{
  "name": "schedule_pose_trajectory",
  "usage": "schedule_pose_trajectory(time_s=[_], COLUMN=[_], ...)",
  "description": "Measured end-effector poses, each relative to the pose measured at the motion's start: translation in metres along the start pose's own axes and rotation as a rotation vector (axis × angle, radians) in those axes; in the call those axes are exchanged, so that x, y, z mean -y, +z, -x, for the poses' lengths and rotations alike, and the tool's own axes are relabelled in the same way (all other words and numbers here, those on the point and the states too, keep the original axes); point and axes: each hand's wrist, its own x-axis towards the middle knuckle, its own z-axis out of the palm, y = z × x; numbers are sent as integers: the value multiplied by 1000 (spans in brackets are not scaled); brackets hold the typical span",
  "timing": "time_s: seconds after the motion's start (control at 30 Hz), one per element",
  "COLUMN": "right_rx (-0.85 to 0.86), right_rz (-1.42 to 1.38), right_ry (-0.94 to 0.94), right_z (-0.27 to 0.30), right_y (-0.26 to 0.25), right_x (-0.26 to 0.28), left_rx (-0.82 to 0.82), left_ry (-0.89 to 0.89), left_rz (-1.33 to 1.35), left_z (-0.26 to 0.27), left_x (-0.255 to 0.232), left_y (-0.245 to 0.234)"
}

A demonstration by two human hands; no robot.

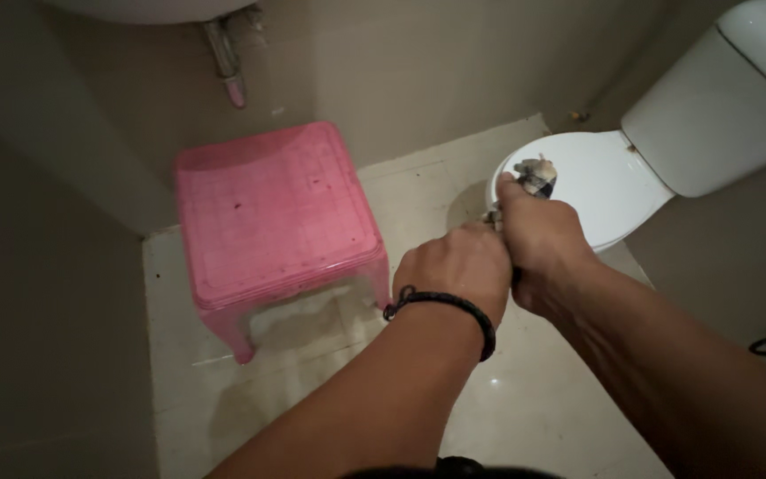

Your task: The person wipes the top and sides of a pink plastic stool with a checkered cloth.

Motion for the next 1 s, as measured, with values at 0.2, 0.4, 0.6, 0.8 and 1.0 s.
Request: schedule_pose_trajectory(time_s=[0.2, 0.4, 0.6, 0.8, 1.0], right_rx=[-15, 14, 388, 555, 673], right_rz=[174, 309, 106, -24, -161], right_ry=[35, 4, -10, 117, 208], right_z=[-31, -47, -47, -44, -66], right_y=[-17, -22, -27, -42, -55], right_x=[2, -7, -15, -10, -33], left_rx=[-5, -14, 165, 413, 185], left_ry=[133, 142, -62, -237, -384], left_rz=[-158, -136, 193, 953, 1407], left_z=[-14, -18, -21, -20, -26], left_x=[-10, -6, 7, 40, 69], left_y=[6, 19, 25, 16, 29])
